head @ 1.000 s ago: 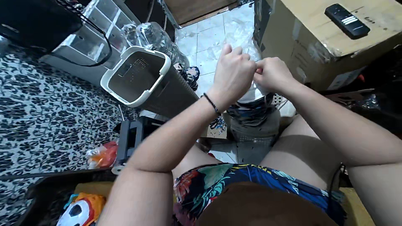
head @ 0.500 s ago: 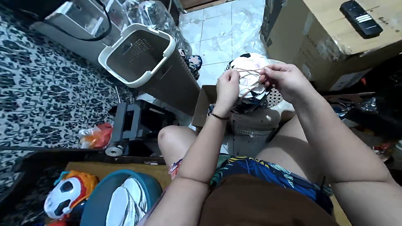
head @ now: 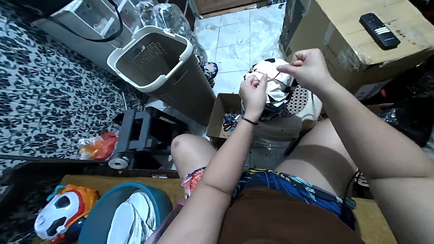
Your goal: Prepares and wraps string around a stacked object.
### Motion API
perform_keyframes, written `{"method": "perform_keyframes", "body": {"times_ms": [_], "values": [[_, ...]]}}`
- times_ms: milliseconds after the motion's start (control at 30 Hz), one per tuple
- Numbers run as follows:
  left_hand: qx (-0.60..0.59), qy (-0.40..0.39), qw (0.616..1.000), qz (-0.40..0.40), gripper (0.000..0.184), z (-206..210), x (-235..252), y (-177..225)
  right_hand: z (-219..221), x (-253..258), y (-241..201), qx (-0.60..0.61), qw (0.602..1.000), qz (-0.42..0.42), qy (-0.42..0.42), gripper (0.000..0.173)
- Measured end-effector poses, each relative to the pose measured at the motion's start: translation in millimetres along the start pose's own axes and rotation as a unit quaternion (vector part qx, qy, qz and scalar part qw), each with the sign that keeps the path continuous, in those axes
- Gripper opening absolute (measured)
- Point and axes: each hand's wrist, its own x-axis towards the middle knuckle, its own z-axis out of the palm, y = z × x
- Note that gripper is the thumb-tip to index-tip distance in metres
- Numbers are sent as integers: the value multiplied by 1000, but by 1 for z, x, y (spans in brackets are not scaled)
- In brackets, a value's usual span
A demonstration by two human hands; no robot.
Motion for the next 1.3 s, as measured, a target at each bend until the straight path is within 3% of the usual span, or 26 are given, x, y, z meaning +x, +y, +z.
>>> {"method": "perform_keyframes", "body": {"times_ms": [167,300,500,667,833,933,1000,1067,1133,1300], "values": [[-2,-3,998,61,42,-1,7,-8,9,47,10,38,993,-95,-61,39],[-19,0,994,112,42,-1,7,-13,26,61,27,137,990,-1,-39,32],[2,-13,982,190,42,-3,0,-23,32,59,42,268,955,124,-17,32],[110,-40,971,207,42,-17,-2,-26,8,42,58,225,963,85,-125,18],[93,-62,974,196,43,-23,-1,-30,10,12,72,280,933,78,-210,43],[98,-55,971,213,43,-22,-2,-34,9,10,76,283,930,69,-226,46],[177,-50,951,249,35,-23,-4,-30,7,11,73,254,936,71,-234,44],[284,-59,909,301,14,-24,-8,-19,3,17,67,203,943,75,-252,46],[325,-69,869,366,13,-21,-9,-15,-1,22,56,163,945,75,-273,42],[203,-149,825,506,23,-24,2,-37,-4,34,53,110,942,57,-312,43]]}}
